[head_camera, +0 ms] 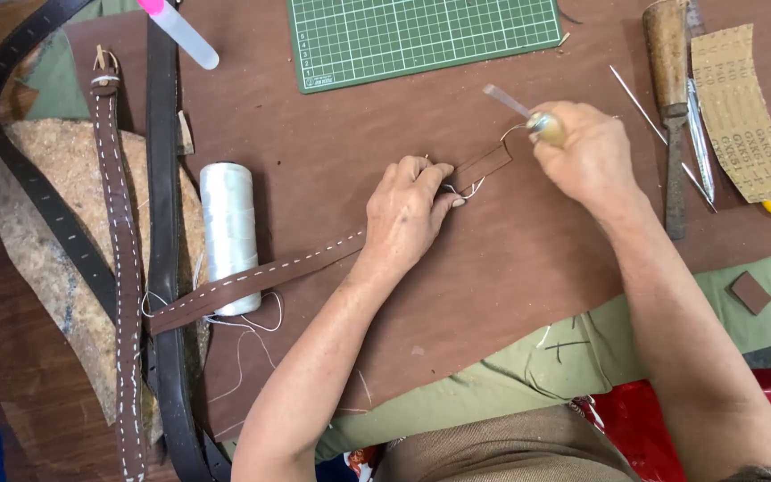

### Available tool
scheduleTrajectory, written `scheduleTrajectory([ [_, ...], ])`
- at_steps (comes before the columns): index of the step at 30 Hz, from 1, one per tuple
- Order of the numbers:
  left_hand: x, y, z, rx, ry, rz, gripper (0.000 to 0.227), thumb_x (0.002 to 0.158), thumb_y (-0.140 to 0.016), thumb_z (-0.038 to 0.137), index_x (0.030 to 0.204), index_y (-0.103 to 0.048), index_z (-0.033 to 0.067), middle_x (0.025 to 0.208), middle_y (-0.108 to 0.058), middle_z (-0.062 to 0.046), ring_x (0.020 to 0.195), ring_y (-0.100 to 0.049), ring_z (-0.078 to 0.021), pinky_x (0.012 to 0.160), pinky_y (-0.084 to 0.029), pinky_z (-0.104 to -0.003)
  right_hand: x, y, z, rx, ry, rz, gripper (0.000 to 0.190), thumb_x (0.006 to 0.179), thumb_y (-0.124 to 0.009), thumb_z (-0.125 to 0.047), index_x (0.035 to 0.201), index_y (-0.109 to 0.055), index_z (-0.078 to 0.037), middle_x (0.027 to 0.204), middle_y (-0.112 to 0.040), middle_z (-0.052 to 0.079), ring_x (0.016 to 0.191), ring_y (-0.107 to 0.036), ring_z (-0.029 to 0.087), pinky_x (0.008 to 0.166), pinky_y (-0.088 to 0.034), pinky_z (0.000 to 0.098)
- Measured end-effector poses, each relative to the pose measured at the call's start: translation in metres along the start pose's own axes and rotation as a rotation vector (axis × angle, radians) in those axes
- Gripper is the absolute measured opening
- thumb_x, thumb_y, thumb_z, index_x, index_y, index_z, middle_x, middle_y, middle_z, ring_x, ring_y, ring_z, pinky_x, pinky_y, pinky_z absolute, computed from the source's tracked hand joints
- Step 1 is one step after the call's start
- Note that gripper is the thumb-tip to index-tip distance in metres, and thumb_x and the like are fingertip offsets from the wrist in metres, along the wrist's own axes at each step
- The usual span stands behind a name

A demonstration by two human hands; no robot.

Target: Using a hand awl to punch a series of holes along a leather strap for future stitching.

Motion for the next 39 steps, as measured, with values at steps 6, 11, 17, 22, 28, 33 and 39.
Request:
scheduleTrajectory([
  [6,-0.002,-0.004,-0.007,-0.050,0.017,0.026,0.038,0.080,-0.085,0.030,0.114,-0.070,0.0209,0.102,-0.059,0.001,0.102,-0.063,-0.0213,0.085,-0.056,-0.034,-0.001,-0.011,0.008,-0.254,0.059,-0.118,0.027,0.088,-0.073,-0.033,0.113,-0.073,-0.023,0.095,-0.068,0.005,0.097,-0.073,0.034,0.078,-0.062,0.0489],
  [11,-0.002,-0.001,-0.009,-0.111,0.033,0.006,0.038,0.083,-0.084,0.031,0.117,-0.071,0.0188,0.106,-0.061,0.002,0.101,-0.062,-0.0220,0.076,-0.057,-0.038,-0.007,0.019,0.006,-0.215,0.022,-0.190,0.023,0.090,-0.061,-0.034,0.101,-0.064,-0.014,0.090,-0.070,0.012,0.091,-0.070,0.039,0.075,-0.054,0.0494],
  [17,0.003,0.003,-0.019,-0.215,-0.013,-0.098,0.045,0.081,-0.087,0.026,0.121,-0.069,0.0161,0.114,-0.061,-0.001,0.110,-0.059,-0.0265,0.085,-0.055,-0.041,-0.086,0.121,0.029,0.139,-0.342,-0.312,0.014,0.098,-0.066,-0.024,0.091,-0.068,-0.012,0.079,-0.064,0.004,0.077,-0.054,0.017,0.076,-0.042,0.0350],
  [22,0.004,0.006,-0.019,-0.276,-0.020,-0.146,0.045,0.080,-0.087,0.017,0.121,-0.068,0.0127,0.112,-0.062,-0.002,0.119,-0.059,-0.0301,0.090,-0.053,-0.043,-0.131,0.127,0.097,-0.020,-0.364,-0.373,0.011,0.091,-0.073,-0.025,0.097,-0.080,-0.022,0.081,-0.073,0.000,0.077,-0.062,0.017,0.073,-0.046,0.0344],
  [28,0.002,0.009,-0.013,-0.247,0.002,-0.107,0.048,0.087,-0.082,0.016,0.130,-0.064,0.0251,0.113,-0.062,0.000,0.109,-0.060,-0.0247,0.086,-0.054,-0.039,-0.214,0.024,0.374,0.552,-0.321,-0.214,0.027,0.100,-0.072,0.003,0.125,-0.062,0.000,0.107,-0.067,0.015,0.106,-0.069,0.023,0.094,-0.054,0.0265],
  [33,-0.002,0.011,0.003,-0.065,-0.128,-0.097,0.042,0.090,-0.062,-0.007,0.110,-0.073,0.0283,0.102,-0.046,-0.004,0.084,-0.041,-0.0275,0.067,-0.045,-0.040,-0.164,0.047,0.474,0.416,-0.275,-0.448,0.033,0.113,-0.052,-0.021,0.139,-0.061,-0.002,0.137,-0.060,0.015,0.128,-0.051,0.028,0.112,-0.035,0.0442],
  [39,-0.001,0.027,-0.010,-0.203,-0.200,-0.180,0.013,0.094,-0.064,-0.001,0.099,-0.068,0.0110,0.115,-0.060,-0.009,0.092,-0.054,-0.0302,0.076,-0.049,-0.041,-0.113,0.129,0.033,0.516,-0.112,-0.151,0.038,0.102,-0.072,-0.012,0.134,-0.050,-0.009,0.102,-0.057,0.003,0.082,-0.050,0.009,0.072,-0.041,0.0231],
])
Point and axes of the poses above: each hand's wrist, its own x-axis towards the middle knuckle, its own y-axis out of the back of the hand, z = x × y, the point moved 2 cm from there along x, towards the middle knuckle
